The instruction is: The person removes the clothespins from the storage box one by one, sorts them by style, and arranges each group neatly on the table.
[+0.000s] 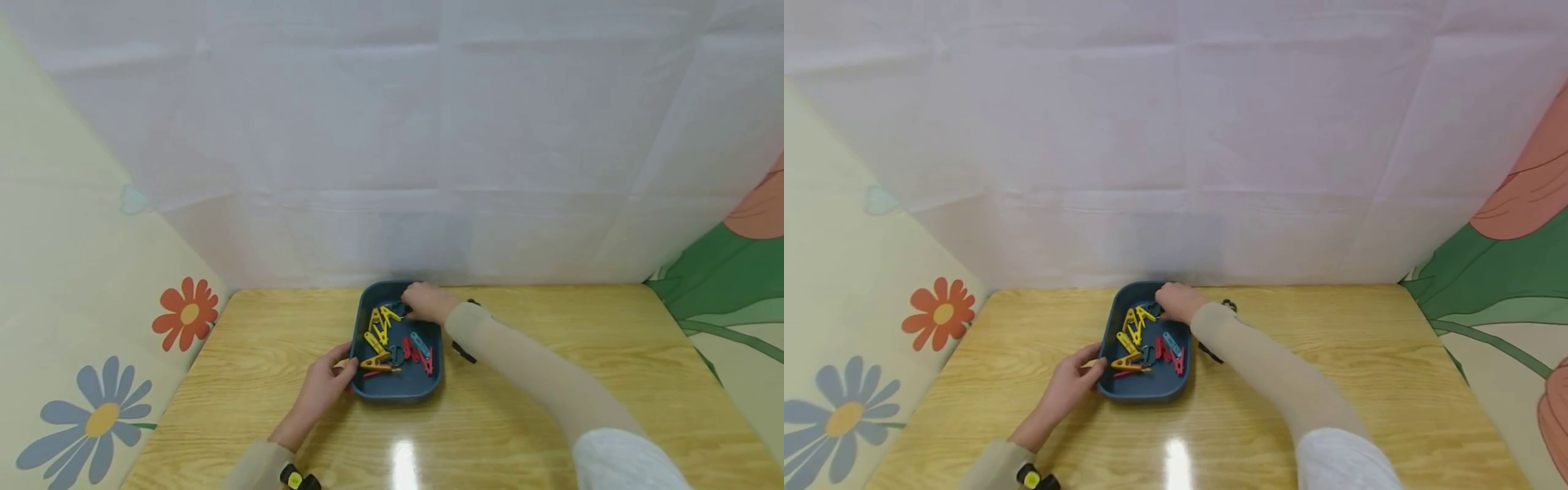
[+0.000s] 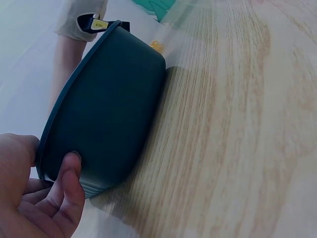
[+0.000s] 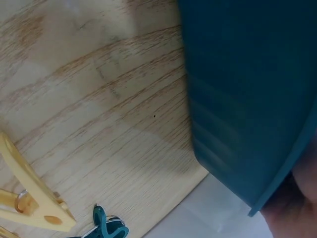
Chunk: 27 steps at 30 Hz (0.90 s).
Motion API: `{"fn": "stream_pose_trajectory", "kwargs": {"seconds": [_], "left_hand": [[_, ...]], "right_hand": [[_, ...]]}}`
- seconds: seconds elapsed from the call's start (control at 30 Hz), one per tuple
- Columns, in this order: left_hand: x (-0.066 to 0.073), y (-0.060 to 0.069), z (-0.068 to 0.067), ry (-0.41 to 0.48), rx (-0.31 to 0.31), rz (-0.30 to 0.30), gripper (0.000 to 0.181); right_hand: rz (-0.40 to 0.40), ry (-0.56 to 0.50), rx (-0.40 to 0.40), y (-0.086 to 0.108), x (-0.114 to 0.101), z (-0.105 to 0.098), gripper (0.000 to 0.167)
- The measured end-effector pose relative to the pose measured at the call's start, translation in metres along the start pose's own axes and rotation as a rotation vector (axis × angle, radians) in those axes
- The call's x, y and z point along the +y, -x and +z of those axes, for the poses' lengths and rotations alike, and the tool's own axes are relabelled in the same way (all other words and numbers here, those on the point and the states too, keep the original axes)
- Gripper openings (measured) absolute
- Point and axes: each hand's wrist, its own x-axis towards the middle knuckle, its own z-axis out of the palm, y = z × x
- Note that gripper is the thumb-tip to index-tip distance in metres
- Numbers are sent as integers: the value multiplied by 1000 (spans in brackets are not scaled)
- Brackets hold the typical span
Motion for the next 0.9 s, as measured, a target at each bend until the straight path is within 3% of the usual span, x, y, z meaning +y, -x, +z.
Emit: {"fn": "stream_pose_trajectory", "kwargs": {"seconds": [0.27, 0.7, 0.9], "left_hand": [[-1, 2, 1, -20, 20, 4, 41], [-1, 3, -1, -32, 18, 9, 41], [1, 3, -1, -38, 15, 2, 40]], "right_hand": [[-19, -61, -9, -1, -2, 5, 19], [-58, 58, -19, 0, -9, 4, 27], [-57, 68, -12, -1, -8, 5, 23]]}}
